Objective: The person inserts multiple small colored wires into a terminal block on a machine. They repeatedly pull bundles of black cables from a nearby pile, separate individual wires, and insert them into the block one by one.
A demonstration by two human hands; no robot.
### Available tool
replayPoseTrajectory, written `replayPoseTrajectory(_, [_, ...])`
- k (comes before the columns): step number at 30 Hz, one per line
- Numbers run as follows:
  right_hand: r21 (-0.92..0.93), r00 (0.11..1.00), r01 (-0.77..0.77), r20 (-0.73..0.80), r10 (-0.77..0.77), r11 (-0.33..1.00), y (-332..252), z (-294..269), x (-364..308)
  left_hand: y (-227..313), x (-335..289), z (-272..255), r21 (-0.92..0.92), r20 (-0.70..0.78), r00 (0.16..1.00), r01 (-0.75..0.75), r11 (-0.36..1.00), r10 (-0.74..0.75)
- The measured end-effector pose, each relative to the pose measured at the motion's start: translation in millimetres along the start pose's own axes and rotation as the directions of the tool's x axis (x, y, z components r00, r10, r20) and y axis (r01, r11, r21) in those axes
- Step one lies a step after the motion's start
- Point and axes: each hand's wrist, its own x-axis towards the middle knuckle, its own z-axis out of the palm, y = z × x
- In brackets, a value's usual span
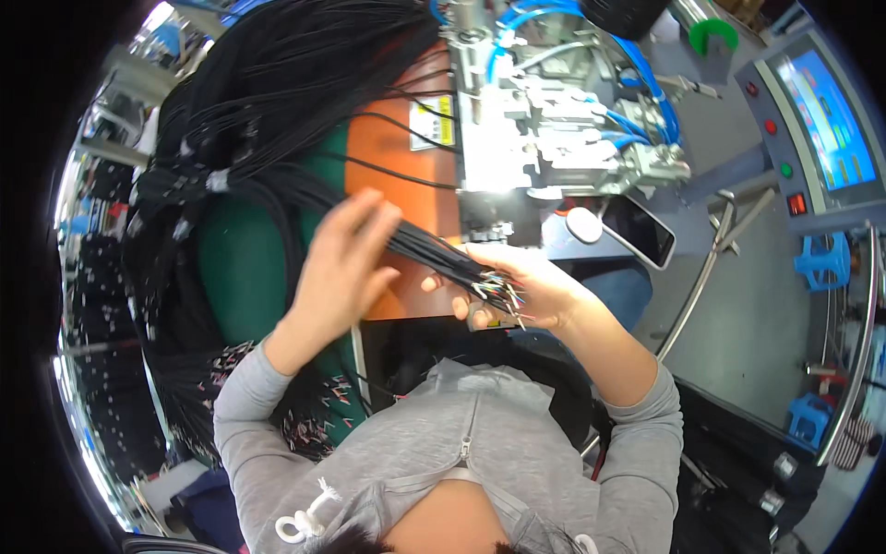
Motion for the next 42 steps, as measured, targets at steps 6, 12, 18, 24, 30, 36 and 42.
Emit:
replayPoseTrajectory(6, [-0.317, 0.944, 0.322, 0.036, -0.328, 0.892, 26.4, -10.2, -51.6, 7.5, 40.5, 60.3, 0.01, -0.173, 0.856, -0.492, 0.87, 0.486])
replayPoseTrajectory(12, [-0.84, 0.515, 0.268, -0.289, -0.807, 0.472, 27.6, -31.2, -53.4, 9.5, 56.3, 74.0, -0.04, -0.191, 0.881, -0.449, 0.893, 0.434])
replayPoseTrajectory(18, [-0.867, 0.568, 0.405, -0.012, -0.823, 0.292, 20.1, -40.7, -17.1, 5.5, 53.3, 79.0, -0.159, -0.123, 0.901, -0.431, 0.888, 0.415])
replayPoseTrajectory(24, [-0.853, 0.535, 0.482, 0.108, -0.838, 0.198, 17.5, -43.9, -4.9, 7.3, 55.9, 81.4, -0.273, -0.145, 0.933, -0.357, 0.893, 0.329])
replayPoseTrajectory(30, [-0.695, 0.377, 0.642, -0.082, -0.923, 0.324, 21.5, -38.1, 2.0, 7.8, 55.5, 57.3, -0.306, -0.34, 0.909, -0.349, 0.886, 0.241])
replayPoseTrajectory(36, [-0.829, 0.281, 0.542, 0.024, -0.959, 0.138, 21.8, -22.6, 11.6, 11.3, 61.0, 71.8, -0.182, -0.227, 0.924, -0.351, 0.918, 0.308])
replayPoseTrajectory(42, [-0.922, 0.113, 0.233, 0.342, -0.933, -0.31, 10.5, -25.3, 16.0, 14.7, 63.5, 70.6, -0.274, -0.297, 0.921, -0.335, 0.902, 0.252])
